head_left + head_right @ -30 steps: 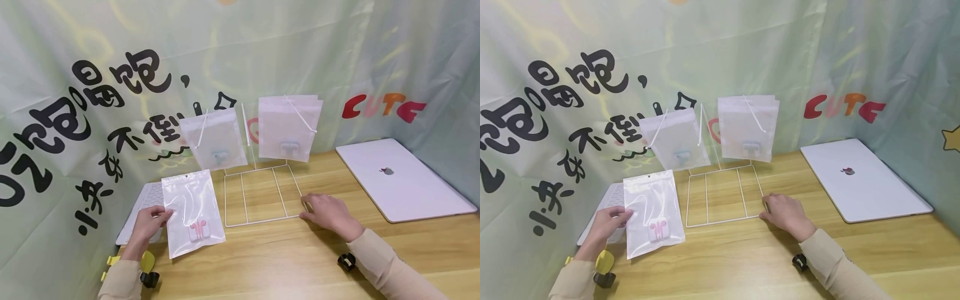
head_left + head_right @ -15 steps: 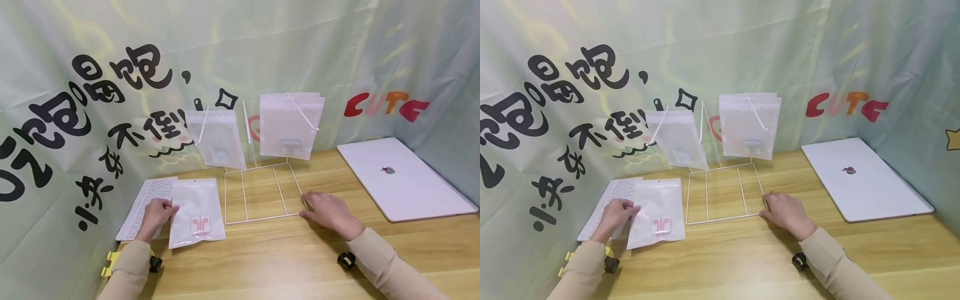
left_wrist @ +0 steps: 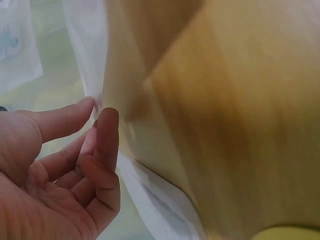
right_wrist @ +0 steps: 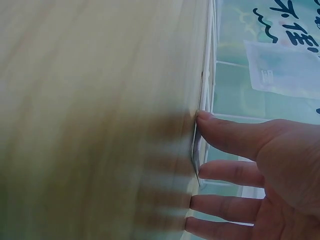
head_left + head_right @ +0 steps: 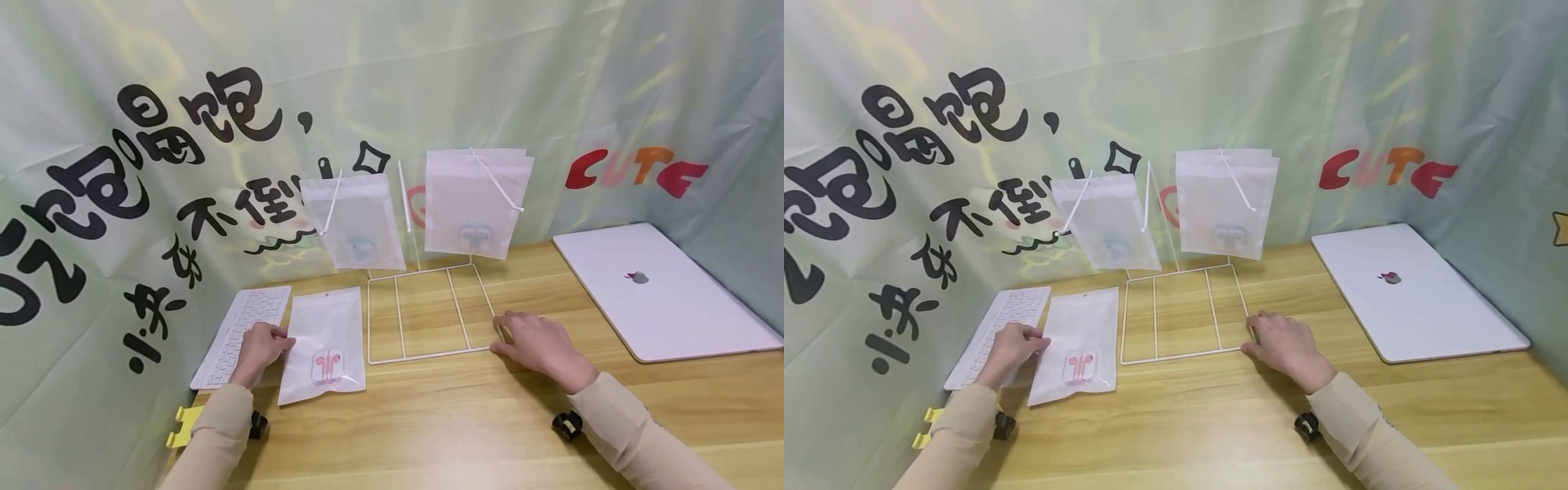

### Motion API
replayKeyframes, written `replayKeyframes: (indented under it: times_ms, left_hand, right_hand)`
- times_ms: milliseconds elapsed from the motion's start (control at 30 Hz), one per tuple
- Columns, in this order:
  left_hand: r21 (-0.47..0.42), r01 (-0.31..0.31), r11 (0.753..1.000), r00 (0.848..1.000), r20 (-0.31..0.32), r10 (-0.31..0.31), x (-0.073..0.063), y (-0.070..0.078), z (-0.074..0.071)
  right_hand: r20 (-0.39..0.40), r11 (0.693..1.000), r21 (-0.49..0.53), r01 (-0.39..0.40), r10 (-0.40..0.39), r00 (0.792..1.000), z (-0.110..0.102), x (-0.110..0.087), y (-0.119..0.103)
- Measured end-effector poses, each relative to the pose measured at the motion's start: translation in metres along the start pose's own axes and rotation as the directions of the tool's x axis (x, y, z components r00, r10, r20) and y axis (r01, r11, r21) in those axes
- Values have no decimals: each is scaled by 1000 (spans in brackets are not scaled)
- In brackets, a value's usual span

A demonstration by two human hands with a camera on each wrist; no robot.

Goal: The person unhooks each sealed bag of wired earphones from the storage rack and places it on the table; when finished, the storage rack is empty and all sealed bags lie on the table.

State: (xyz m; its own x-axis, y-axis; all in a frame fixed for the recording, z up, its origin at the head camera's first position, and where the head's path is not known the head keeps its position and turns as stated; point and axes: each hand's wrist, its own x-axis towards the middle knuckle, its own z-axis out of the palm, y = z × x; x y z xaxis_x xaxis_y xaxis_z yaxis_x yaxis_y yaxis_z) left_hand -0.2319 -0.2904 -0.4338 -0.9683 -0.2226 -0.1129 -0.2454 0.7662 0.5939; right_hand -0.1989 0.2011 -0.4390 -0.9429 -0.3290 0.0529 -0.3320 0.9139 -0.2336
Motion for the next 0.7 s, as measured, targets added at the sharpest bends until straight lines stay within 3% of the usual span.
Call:
replayKeyframes:
  times_ms: [267,533,700]
  left_hand:
    - [-9,8,1000,1000,-5,-8,2,-8,2]
    - [-35,56,998,998,4,-56,2,-3,-2]
    - [-29,26,999,1000,-15,-26,2,2,-8]
  right_hand:
    - [7,1000,-7,-4,4,1000,1,1,-1]
    - [2,1000,-6,1,-1,1000,2,1,0]
    - [-6,1000,-6,8,-8,1000,2,2,0]
